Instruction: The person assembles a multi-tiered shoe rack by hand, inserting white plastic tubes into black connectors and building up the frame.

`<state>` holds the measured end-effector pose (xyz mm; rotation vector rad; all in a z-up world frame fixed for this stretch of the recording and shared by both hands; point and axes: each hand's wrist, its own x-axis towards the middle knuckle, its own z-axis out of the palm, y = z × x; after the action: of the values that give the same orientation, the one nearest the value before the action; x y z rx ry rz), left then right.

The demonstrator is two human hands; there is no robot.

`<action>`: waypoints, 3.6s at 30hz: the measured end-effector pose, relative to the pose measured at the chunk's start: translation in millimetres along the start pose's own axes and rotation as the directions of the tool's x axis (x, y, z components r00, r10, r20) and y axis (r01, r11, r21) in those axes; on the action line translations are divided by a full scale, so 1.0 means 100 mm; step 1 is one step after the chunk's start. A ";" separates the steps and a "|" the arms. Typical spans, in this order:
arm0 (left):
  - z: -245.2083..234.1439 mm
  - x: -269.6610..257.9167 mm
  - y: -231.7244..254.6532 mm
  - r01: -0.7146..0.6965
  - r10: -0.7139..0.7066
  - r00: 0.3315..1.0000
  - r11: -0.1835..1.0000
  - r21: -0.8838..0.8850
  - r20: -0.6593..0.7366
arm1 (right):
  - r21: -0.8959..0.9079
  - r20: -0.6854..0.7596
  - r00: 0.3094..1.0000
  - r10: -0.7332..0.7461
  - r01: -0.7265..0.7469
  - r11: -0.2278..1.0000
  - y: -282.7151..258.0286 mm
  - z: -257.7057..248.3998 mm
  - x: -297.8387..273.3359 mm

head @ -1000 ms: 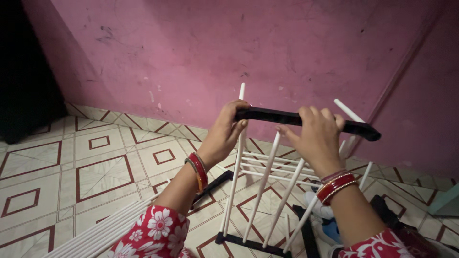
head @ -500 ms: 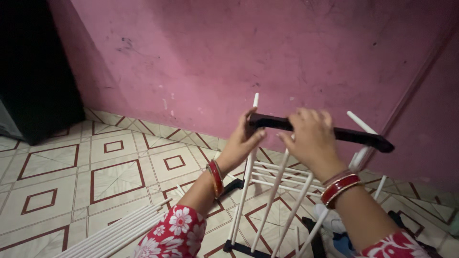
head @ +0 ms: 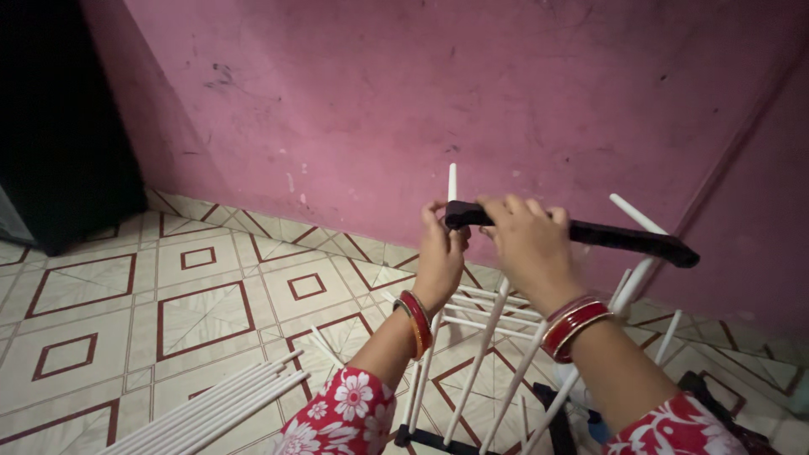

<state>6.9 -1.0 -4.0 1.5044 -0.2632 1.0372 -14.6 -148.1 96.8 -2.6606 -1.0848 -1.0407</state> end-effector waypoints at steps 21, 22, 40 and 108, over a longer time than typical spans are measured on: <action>0.21 -0.03 0.33 0.020 -0.003 0.989 0.993 0.114 -0.146 | 0.209 0.043 0.999 -0.003 -0.006 0.978 -0.03 -0.12 0.21; 0.21 -0.02 0.33 0.030 -0.002 0.987 0.984 0.175 -0.158 | 0.214 0.057 0.998 -0.005 -0.007 0.977 -0.02 -0.14 0.21; 0.14 -0.14 0.48 -0.067 0.077 0.996 0.975 0.212 -0.040 | 0.371 0.153 0.984 -0.092 0.029 0.928 0.11 -0.20 0.23; 0.18 0.98 1.11 -0.229 -0.389 0.836 0.394 0.890 0.388 | 0.137 -0.356 0.934 0.037 0.014 0.990 0.63 -0.61 0.80</action>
<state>-5.3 -6.2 144.3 2.8627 0.0557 0.5902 32.8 -167.3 203.8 -2.2479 -1.0193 -1.3285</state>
